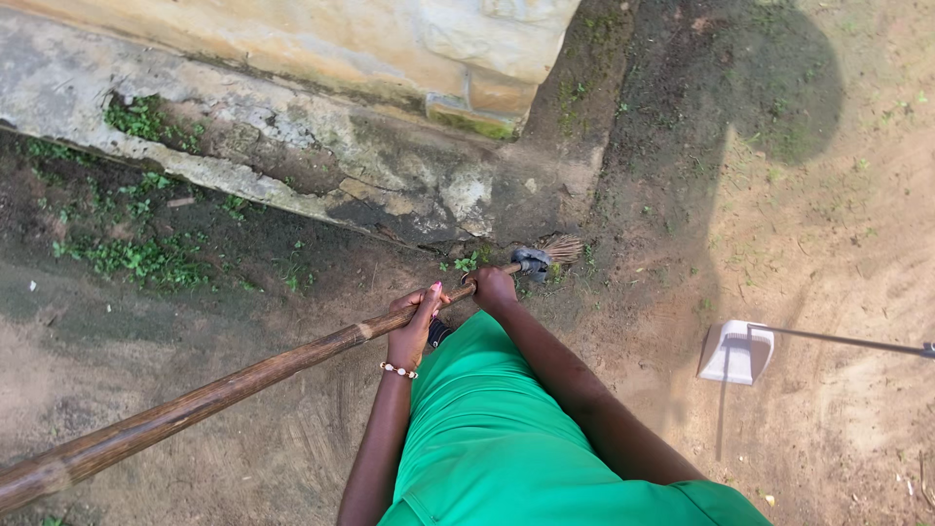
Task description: The person clears vegetation from the ground along the edge of a building using a long-handled hoe.
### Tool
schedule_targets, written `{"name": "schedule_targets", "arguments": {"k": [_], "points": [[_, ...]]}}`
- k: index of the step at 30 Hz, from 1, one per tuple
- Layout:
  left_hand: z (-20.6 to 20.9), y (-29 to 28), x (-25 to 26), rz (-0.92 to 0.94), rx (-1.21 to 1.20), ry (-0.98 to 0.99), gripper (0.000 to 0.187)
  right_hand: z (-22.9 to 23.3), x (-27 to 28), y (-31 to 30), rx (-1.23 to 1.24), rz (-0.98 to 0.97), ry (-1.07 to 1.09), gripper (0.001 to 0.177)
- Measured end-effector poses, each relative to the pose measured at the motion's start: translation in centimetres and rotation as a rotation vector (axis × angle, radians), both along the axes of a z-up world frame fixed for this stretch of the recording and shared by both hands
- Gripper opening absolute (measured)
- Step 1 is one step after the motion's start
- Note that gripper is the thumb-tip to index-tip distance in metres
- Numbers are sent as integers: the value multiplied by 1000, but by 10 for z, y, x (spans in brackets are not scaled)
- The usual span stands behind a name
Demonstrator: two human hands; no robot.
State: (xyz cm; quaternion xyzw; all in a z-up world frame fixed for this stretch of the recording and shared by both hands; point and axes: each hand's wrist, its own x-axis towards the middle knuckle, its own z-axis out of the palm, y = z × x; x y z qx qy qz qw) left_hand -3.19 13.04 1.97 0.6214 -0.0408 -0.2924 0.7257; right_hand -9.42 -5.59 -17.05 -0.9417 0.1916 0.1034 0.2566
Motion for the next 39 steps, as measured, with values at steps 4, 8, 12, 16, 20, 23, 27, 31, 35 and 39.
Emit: {"name": "schedule_targets", "arguments": {"k": [4,8,12,16,20,23,27,31,35,39], "points": [[-2,18,-7,52,12,-21,37,-2,6,4,-40,51,-42,28],[-11,24,-6,94,14,-10,35,9,17,4,-57,65,-127,20],[-26,24,-4,97,-113,-121,43,22,23,5,-27,45,-76,21],[-25,23,15,100,-56,-17,36,11,40,2,-52,80,-85,19],[-31,21,46,63,35,-4,37,-6,60,1,-17,74,-64,23],[-35,14,76,15,9,6,36,-6,87,0,13,31,124,23],[-31,4,121,-8,60,-41,30,-8,124,-16,22,-2,-67,23],[-29,-4,164,14,-29,-60,31,-9,161,-20,77,-35,-58,24],[-37,-2,186,81,20,10,31,-14,197,-17,92,23,-149,25],[-43,15,198,213,-33,11,31,-29,239,-1,158,205,-187,23]]}}
